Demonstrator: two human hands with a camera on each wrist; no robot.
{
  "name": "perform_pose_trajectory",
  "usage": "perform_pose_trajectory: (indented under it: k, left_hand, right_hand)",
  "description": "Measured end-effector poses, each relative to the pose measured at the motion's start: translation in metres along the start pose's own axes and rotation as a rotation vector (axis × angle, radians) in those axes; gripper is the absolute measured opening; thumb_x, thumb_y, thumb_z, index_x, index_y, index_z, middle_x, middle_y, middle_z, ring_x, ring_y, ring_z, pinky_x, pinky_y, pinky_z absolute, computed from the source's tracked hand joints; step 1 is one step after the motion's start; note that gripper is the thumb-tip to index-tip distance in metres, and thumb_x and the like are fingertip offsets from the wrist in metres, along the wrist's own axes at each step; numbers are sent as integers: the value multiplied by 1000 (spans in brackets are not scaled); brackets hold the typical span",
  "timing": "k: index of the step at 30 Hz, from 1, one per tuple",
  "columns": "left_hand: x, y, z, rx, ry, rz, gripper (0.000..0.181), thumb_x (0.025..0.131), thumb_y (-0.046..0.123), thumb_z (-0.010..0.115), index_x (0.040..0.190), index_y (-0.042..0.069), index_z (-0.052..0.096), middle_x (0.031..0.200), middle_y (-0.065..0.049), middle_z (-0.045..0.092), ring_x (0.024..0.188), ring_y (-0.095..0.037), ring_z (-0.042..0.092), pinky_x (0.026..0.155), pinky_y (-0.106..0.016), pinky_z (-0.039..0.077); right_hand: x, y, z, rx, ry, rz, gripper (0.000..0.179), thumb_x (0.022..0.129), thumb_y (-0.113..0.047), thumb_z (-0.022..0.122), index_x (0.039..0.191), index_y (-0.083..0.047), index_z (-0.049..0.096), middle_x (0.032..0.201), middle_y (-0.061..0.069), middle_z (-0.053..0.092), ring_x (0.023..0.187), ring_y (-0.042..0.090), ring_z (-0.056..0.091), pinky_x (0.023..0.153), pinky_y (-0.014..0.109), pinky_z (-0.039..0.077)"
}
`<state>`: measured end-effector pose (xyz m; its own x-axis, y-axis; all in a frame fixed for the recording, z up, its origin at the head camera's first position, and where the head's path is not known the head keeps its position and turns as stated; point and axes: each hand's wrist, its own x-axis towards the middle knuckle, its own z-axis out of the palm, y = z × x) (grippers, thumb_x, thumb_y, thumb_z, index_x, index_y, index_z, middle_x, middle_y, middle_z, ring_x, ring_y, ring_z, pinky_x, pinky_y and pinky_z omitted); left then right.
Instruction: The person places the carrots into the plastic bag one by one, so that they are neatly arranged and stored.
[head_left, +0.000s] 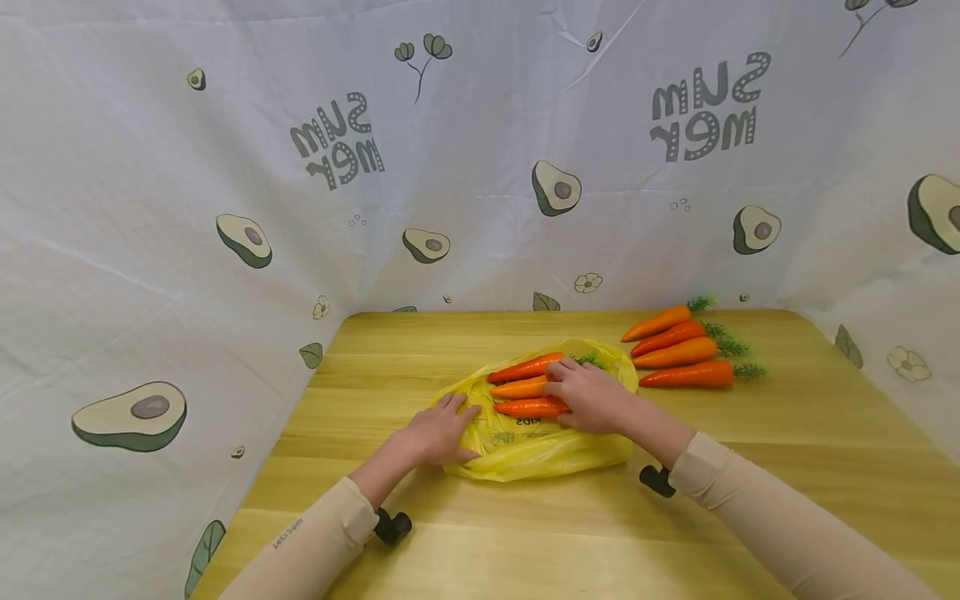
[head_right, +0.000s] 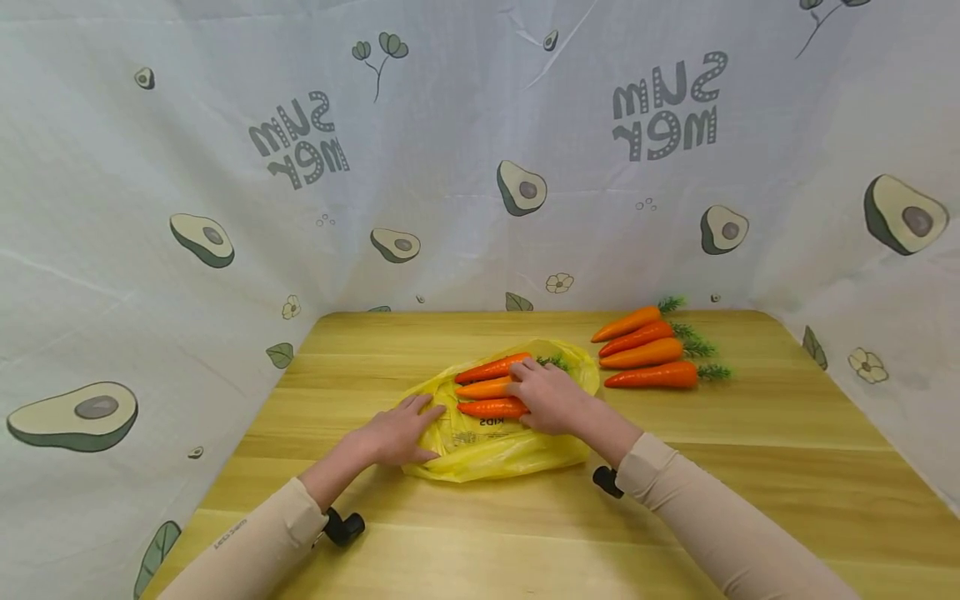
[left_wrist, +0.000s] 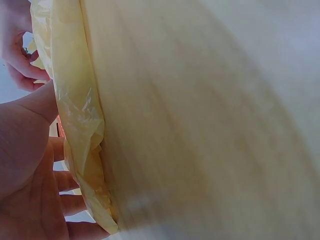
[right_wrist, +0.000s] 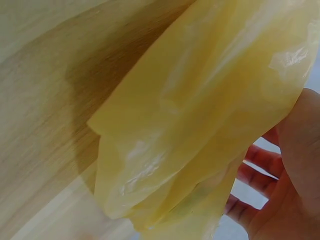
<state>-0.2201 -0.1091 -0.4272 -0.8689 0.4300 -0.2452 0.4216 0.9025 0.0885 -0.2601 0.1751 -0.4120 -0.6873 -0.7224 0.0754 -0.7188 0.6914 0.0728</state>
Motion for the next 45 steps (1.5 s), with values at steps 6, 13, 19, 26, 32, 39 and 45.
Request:
perform_pose_trajectory:
  k: [6,13,19,26,32,39,45]
  left_hand:
    - [-2,-1,2,-15,-7,0,79,92,55,67,157,20,37,165,-12,26,152,-34,27,109,-59,42]
    - [-1,-2,2,-22,1,4,79,92,55,67,156,20,37,164,-13,27,151,-34,28,109,-60,42]
    - [0,-2,0,-36,-2,-2,79,92,54,68,157,20,37,165,-12,26,152,-34,26,111,-60,40]
    - [1,-1,0,-35,3,-3,79,92,54,68,156,21,37,165,-12,26,152,-34,27,110,-60,40]
    - [2,0,0,-27,4,-3,79,92,54,68,157,21,37,165,-12,27,152,-33,27,110,-59,41]
    - [1,0,0,-29,4,0,79,91,54,68,156,20,38,164,-12,27,152,-33,27,109,-58,42]
    - [1,0,0,-24,1,-4,79,92,54,68,156,20,38,164,-12,27,152,-33,27,109,-58,42]
  right_hand:
    - [1,-2,3,0,29,-22,36,83,-24,83,116,-12,73,116,7,59,103,26,53,78,41,54]
    - [2,-2,2,42,21,-6,39,84,-26,82,118,-11,72,120,8,60,107,27,54,83,45,53]
    - [3,-2,1,81,25,2,39,85,-27,82,119,-10,72,118,8,64,110,29,56,94,49,52]
    - [7,-1,0,123,33,-23,41,88,-24,79,126,-11,70,127,8,66,119,30,54,102,51,48]
    - [7,0,-6,149,65,-55,38,89,-27,78,124,-11,72,127,7,67,119,31,55,100,51,49]
    - [-1,10,-21,208,104,3,32,90,-20,76,120,-9,72,125,12,64,114,31,58,92,48,53]
    - [-12,26,-39,198,107,63,35,92,-21,75,124,-8,70,132,17,61,120,37,57,94,51,53]
